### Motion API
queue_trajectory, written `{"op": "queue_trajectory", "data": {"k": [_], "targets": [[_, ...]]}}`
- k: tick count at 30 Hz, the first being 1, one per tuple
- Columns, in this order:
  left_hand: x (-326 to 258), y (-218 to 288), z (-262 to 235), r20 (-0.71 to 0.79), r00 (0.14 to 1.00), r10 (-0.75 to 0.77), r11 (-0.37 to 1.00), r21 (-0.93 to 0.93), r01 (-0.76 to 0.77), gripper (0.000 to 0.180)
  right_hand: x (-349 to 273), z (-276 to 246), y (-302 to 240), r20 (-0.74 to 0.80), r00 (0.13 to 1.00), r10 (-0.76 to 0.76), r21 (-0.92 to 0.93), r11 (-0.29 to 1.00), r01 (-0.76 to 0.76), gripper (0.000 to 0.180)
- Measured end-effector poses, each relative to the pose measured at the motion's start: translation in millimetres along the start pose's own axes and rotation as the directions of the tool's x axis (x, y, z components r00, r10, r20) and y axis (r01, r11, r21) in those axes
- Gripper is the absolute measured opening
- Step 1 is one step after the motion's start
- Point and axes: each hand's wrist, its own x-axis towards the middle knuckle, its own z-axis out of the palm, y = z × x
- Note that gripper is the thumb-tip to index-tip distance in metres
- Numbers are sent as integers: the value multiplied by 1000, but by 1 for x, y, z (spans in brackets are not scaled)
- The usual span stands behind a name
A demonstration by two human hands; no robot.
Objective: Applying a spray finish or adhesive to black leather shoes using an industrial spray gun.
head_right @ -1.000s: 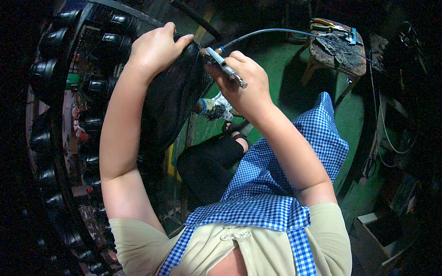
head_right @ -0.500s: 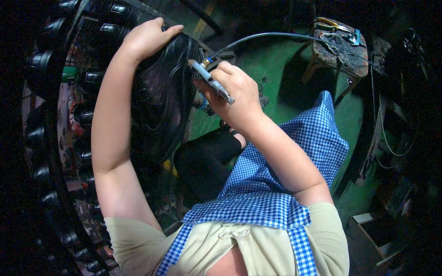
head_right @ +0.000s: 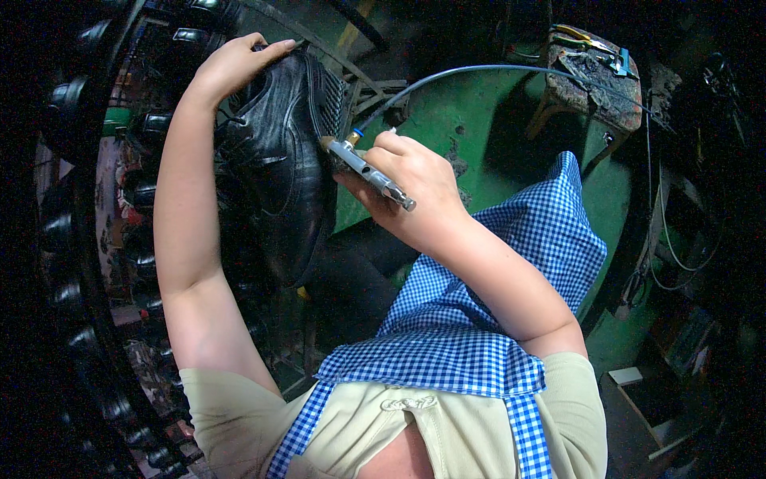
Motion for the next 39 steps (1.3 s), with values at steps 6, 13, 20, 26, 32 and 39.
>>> {"op": "queue_trajectory", "data": {"k": [6,13,20,26,32,39], "targets": [[1,-19,14,-82,982,172,935,-299,-189,53,-7,-18,-8,93,996,10,10,1000,-11,21],[-5,-43,12,-51,960,275,707,-666,-237,33,-11,-26,-18,134,991,-19,15,1000,17,20],[-110,-38,12,-478,875,-74,585,-731,-350,28,-15,-29,-9,167,986,21,41,999,-28,19],[-251,-42,43,-273,962,-20,822,-552,-139,22,-19,-22,-15,221,975,-5,66,998,-10,16],[-264,-27,60,-236,972,-11,775,-616,-141,25,-24,-16,-20,227,973,38,-18,999,-35,17],[-274,-22,55,-209,965,158,805,-539,-248,40,-27,-23,-18,149,989,26,-16,1000,-24,19]]}}
